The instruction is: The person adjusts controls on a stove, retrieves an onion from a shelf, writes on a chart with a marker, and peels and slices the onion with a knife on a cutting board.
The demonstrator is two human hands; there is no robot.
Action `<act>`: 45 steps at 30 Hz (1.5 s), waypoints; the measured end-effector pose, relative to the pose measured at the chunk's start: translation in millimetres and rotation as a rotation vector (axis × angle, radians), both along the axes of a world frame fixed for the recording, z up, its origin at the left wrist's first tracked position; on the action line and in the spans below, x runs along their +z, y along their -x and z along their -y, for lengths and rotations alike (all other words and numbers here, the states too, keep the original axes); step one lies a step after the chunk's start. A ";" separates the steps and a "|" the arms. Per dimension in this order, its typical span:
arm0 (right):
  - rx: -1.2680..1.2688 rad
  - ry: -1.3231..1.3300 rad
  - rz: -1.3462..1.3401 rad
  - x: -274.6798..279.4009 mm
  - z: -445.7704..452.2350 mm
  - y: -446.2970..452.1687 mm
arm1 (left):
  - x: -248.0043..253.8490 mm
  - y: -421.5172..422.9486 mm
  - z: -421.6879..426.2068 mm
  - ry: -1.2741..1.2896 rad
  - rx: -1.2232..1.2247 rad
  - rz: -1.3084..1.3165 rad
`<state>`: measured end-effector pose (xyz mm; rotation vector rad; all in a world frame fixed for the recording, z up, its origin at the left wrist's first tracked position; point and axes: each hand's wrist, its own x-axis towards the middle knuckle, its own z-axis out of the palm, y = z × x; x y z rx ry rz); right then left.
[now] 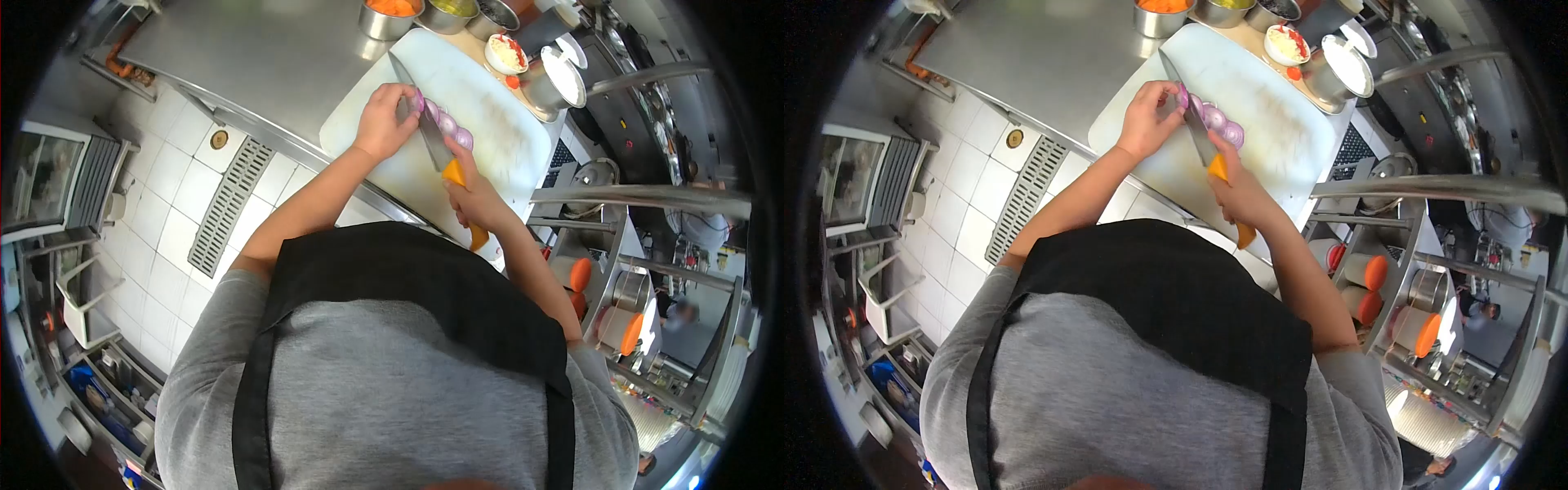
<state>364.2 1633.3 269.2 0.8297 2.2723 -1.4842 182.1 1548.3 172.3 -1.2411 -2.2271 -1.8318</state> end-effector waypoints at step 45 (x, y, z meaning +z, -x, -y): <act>-0.103 -0.615 -0.030 -44.6 -48.1 43.1 | 58.6 38.4 -79.1 0.860 -1.010 -0.358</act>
